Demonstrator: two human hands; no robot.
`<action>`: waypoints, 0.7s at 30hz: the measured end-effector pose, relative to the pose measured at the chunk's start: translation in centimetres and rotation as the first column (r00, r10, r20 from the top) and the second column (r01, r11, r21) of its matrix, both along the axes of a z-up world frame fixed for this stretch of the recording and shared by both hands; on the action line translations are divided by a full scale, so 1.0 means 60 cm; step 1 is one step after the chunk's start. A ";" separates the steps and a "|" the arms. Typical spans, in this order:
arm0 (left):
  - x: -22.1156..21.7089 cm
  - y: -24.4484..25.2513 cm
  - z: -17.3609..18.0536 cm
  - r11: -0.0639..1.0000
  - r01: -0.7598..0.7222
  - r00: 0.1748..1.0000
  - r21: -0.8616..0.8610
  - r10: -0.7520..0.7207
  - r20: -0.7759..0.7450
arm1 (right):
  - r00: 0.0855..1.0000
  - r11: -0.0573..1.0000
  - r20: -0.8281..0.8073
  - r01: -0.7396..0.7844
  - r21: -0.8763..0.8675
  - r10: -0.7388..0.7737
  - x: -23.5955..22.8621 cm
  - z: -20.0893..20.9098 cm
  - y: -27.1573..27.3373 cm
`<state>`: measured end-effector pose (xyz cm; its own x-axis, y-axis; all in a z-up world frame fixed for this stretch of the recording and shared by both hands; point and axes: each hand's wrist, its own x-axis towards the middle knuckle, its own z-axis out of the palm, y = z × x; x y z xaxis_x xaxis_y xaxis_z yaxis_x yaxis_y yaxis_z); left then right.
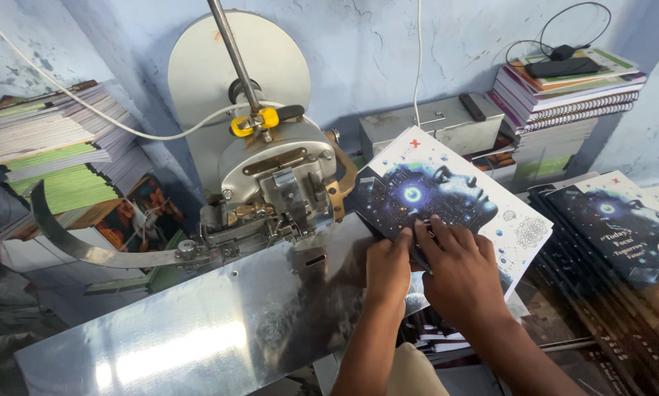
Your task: The person repeatedly picks up a book from a stack, places it under a binding machine, and operates the machine to stitch the spine. After each cycle, the person removes the bound book and places it on a separate stack.
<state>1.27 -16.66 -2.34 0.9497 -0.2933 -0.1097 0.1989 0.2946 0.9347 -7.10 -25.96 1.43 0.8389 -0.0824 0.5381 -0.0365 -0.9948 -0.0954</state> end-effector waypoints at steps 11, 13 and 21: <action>-0.009 0.004 -0.005 0.994 0.001 1.000 0.107 -0.004 0.027 | 0.990 0.973 0.036 -0.142 0.182 0.138 -0.066 -0.038 -0.047; -0.009 0.001 -0.005 0.997 0.010 1.000 0.076 -0.010 0.005 | 0.993 0.975 0.028 -0.122 0.186 0.119 -0.074 -0.049 -0.059; -0.008 0.007 -0.008 0.980 -0.026 0.994 0.197 0.005 0.108 | 0.996 0.949 0.057 0.046 0.311 -0.066 -0.102 -0.108 -0.101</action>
<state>0.79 -16.26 -2.83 0.9633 -0.2611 -0.0625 0.0925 0.1039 0.9903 -13.24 -32.02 -5.07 0.7920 -0.2988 0.5324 -0.0745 -0.9128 -0.4015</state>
